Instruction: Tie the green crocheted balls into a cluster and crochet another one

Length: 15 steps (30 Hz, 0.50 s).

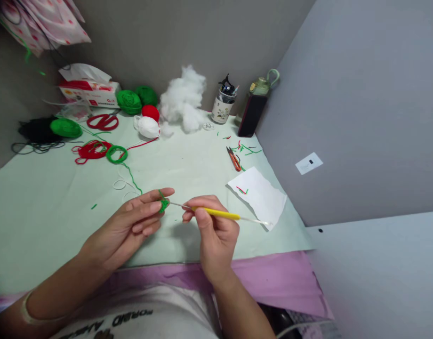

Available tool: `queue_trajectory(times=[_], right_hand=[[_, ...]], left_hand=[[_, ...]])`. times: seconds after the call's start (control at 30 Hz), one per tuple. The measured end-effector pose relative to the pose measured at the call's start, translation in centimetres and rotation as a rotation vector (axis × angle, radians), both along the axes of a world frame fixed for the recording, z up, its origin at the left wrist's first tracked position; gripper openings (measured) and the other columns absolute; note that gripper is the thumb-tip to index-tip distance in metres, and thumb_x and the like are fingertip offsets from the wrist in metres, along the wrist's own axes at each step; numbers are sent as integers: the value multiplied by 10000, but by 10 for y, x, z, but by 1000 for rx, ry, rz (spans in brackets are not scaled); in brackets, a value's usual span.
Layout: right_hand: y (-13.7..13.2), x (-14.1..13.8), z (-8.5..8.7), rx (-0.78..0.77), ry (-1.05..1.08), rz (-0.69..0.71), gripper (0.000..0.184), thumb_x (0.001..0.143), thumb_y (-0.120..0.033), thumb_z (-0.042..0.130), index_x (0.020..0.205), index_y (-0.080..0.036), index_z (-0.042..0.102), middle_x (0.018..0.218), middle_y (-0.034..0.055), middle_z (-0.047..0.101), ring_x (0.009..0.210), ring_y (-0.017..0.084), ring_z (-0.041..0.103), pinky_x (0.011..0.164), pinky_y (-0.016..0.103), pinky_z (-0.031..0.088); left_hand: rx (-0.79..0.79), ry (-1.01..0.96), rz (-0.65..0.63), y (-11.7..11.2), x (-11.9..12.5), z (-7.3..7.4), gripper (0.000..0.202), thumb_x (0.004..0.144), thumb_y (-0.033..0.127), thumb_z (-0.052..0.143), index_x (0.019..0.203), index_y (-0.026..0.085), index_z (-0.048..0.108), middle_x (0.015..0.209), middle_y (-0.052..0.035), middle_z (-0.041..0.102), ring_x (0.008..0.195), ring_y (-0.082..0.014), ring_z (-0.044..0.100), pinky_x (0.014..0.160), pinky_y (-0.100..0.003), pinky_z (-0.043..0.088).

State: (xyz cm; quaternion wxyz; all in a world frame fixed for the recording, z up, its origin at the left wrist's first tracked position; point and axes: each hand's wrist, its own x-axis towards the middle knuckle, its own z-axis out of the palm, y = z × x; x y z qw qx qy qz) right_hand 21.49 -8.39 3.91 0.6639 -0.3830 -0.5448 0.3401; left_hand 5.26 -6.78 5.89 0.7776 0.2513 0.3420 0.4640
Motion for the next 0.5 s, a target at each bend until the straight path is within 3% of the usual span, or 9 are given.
queue_trajectory(times=[0.07, 0.17, 0.37, 0.5], right_hand=[[3, -3, 1, -31, 69, 103, 198, 1024, -235, 597, 1016, -270, 791, 908, 35, 718, 730, 151, 670, 641, 307, 565], [3, -5, 0, -7, 14, 123, 173, 1004, -233, 633, 1016, -271, 802, 970, 54, 767, 832, 179, 686, 683, 321, 568], [1, 0, 2, -150, 152, 177, 192, 1035, -315, 595, 1024, -251, 776, 992, 45, 788, 751, 156, 709, 725, 330, 591], [2, 1, 2, -142, 169, 204, 192, 1042, -298, 583, 1023, -248, 768, 988, 41, 784, 768, 150, 713, 734, 319, 591]], left_hand=[[72, 89, 11, -2, 0, -1, 256, 823, 249, 841, 1077, 225, 820, 798, 36, 596, 492, 0, 352, 488, -150, 383], [168, 213, 3, -5, 1, -3, 309, 825, 293, 844, 1129, 253, 806, 876, -4, 685, 583, -58, 508, 523, -185, 419], [230, 295, 26, -5, -2, -3, 293, 830, 314, 836, 1115, 252, 806, 820, 7, 689, 563, -73, 522, 535, -221, 416], [231, 308, 33, -4, -2, -1, 291, 831, 302, 834, 1116, 252, 801, 749, 28, 648, 555, -68, 533, 540, -216, 402]])
